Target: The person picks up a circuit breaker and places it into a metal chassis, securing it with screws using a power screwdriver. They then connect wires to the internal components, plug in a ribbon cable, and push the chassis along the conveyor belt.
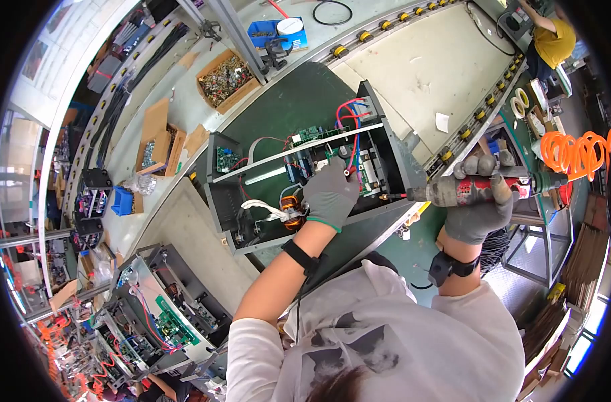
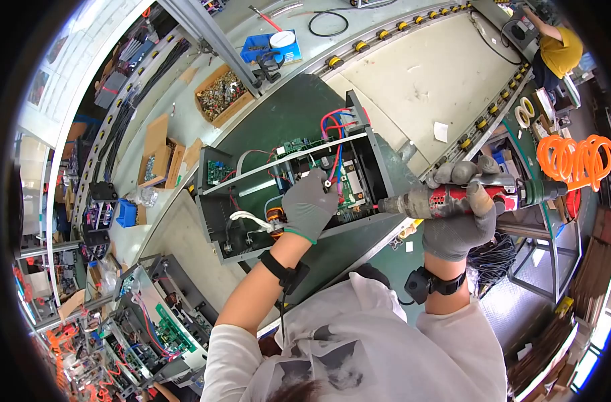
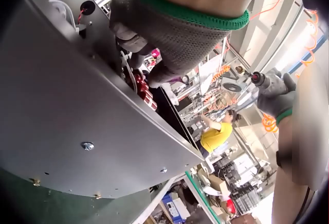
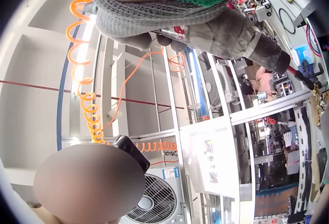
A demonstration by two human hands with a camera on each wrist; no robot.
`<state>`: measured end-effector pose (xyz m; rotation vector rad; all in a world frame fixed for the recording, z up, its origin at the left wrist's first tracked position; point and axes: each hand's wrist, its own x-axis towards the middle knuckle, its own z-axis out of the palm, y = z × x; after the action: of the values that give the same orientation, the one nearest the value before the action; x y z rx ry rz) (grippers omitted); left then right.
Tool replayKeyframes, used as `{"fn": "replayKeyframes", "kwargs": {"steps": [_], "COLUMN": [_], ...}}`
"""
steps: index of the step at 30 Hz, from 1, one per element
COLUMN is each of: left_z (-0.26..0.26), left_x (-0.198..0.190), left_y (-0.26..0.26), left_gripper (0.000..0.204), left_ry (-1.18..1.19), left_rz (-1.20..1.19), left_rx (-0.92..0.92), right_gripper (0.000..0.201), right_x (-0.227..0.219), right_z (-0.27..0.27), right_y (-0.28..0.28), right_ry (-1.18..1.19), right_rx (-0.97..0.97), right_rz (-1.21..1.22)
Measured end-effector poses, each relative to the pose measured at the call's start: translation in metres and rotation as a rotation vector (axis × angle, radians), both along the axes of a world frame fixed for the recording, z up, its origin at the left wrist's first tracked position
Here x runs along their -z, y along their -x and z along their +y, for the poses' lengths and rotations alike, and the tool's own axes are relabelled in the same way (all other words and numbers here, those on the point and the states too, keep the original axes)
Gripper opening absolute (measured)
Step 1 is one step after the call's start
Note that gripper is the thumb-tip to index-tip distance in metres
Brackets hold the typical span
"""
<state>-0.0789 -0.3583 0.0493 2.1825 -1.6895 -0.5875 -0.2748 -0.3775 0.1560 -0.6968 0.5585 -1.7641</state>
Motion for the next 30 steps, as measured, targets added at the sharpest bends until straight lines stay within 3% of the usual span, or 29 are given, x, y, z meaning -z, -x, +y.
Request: {"fn": "replayKeyframes", "kwargs": {"steps": [2, 5, 8, 12, 15, 17, 19, 20, 25, 27, 28, 30], "left_z": [-0.005, -0.008, -0.013, -0.014, -0.016, -0.019, -0.025, -0.024, -0.011, -0.009, -0.009, -0.009], "left_x": [0.004, 0.018, -0.002, 0.001, 0.001, -0.002, -0.024, -0.011, -0.015, -0.021, -0.022, -0.023], "left_y": [0.003, 0.002, 0.008, 0.015, 0.002, -0.018, -0.043, -0.055, -0.059, -0.058, -0.060, -0.064], "left_gripper": [0.023, 0.021, 0.019, 0.019, 0.021, 0.028, 0.031, 0.030, 0.022, 0.016, 0.016, 0.017], "left_ry": [-0.066, 0.069, -0.028, -0.004, 0.159, 0.335, 0.043, 0.119, 0.248, 0.482, 0.479, 0.448], "left_rz": [-0.029, 0.075, 0.026, -0.091, -0.095, 0.100, 0.450, 0.271, 0.175, -0.121, -0.121, -0.454], "left_rx": [-0.003, 0.114, 0.243, 0.231, 0.164, 0.051, -0.147, -0.117, -0.090, 0.070, 0.071, 0.308], "right_gripper": [0.034, 0.033, 0.033, 0.034, 0.033, 0.033, 0.033, 0.034, 0.034, 0.033, 0.033, 0.033], "right_x": [-0.001, 0.000, 0.003, 0.007, 0.005, 0.005, 0.006, 0.007, 0.015, 0.017, 0.017, 0.018], "right_z": [0.001, 0.001, 0.000, -0.003, -0.002, -0.004, -0.004, -0.004, -0.004, -0.005, -0.006, -0.005], "right_y": [0.001, 0.004, 0.004, 0.004, 0.006, 0.008, 0.010, 0.010, 0.009, 0.006, 0.004, 0.003], "right_ry": [-0.030, -0.062, -0.083, -0.109, -0.114, -0.086, -0.085, -0.082, -0.128, -0.140, -0.127, -0.115], "right_rx": [0.026, 0.040, 0.056, 0.082, 0.115, 0.084, 0.089, 0.088, 0.108, 0.105, 0.099, 0.092], "right_rz": [0.019, 0.043, 0.063, 0.055, 0.086, 0.061, 0.076, 0.089, 0.105, 0.101, 0.098, 0.095]}}
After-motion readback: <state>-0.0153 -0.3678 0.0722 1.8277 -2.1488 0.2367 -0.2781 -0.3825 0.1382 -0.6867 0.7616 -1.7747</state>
